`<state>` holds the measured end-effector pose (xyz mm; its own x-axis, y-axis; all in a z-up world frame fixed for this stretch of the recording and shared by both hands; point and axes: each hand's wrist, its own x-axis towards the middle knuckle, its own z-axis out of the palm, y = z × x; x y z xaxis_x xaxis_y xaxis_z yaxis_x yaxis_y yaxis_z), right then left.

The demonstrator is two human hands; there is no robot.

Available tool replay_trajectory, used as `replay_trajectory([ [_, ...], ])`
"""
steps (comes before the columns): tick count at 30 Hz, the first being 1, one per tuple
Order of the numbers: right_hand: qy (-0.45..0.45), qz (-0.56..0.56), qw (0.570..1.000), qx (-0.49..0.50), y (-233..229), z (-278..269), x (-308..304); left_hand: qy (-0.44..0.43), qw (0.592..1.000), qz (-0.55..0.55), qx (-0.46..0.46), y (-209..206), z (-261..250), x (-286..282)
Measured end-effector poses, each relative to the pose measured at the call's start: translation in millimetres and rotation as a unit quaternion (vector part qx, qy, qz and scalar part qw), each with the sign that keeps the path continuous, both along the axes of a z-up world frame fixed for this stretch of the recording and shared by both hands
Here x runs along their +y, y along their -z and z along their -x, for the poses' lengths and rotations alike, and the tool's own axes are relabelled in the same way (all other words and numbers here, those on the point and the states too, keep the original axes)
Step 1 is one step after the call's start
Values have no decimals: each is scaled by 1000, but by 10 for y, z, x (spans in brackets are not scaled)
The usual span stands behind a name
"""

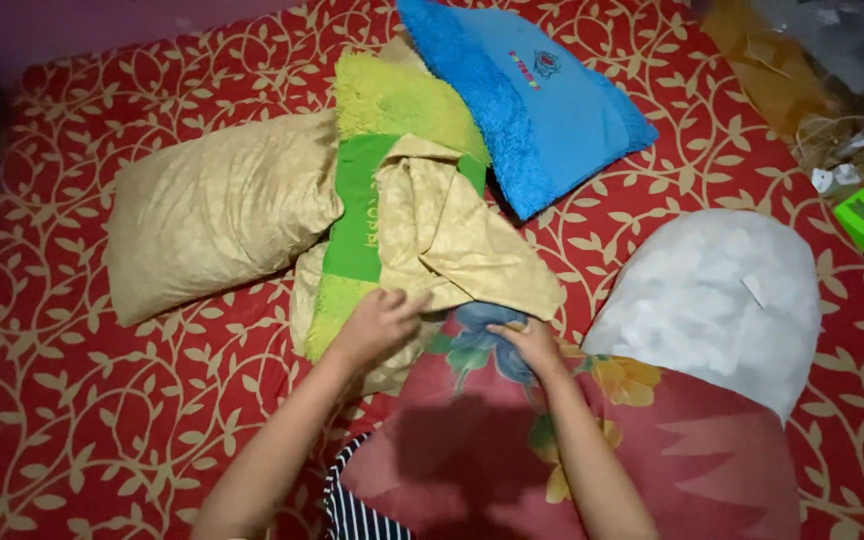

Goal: The person sits on a bed and inserts white pillow filling into a gold pillowcase. They push the filling in, adjust the fabric, and zip the case closed, then smooth the finished pillow.

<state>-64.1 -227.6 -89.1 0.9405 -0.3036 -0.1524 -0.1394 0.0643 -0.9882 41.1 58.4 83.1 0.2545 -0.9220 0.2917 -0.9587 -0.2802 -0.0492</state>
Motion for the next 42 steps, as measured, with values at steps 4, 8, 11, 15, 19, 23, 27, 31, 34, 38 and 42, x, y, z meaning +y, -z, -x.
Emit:
replay_trajectory([
  [4, 108, 195, 975, 18, 86, 95, -389, -197, 979, 47, -6, 281, 29, 185],
  [8, 225, 258, 938, -55, 334, 171, -972, -178, 983, -2, 37, 645, 67, 318],
  [11, 290, 177, 941, 5, 424, 172, -1308, -231, 968, 16, 95, 685, 96, 428],
  [15, 247, 283, 899, 224, 514, -70, -1298, -264, 938, 128, 183, 462, 259, 151],
  [19, 258, 360, 879, 179, 578, -97, -940, -202, 947, 118, 219, 213, 129, -539],
  [23, 274, 400, 867, 118, 581, -1, -920, -8, 984, 84, 159, 525, 2, -1092],
  [27, 262, 467, 845, -4, 352, 184, -823, -92, 953, 101, 270, 1142, -227, -1534],
  [31, 251, 423, 870, 35, 67, 286, -730, -163, 934, 19, 317, 1389, -388, -1547],
  [34, 252, 426, 869, 14, -36, 272, -709, -177, 955, 84, 221, 1126, -399, -1389],
  [38, 230, 475, 849, -29, -208, 250, -666, -277, 927, 67, 245, 578, -369, -1136],
  [42, 195, 487, 845, -102, -543, 302, -596, -260, 937, 66, 223, 409, -321, -1203],
])
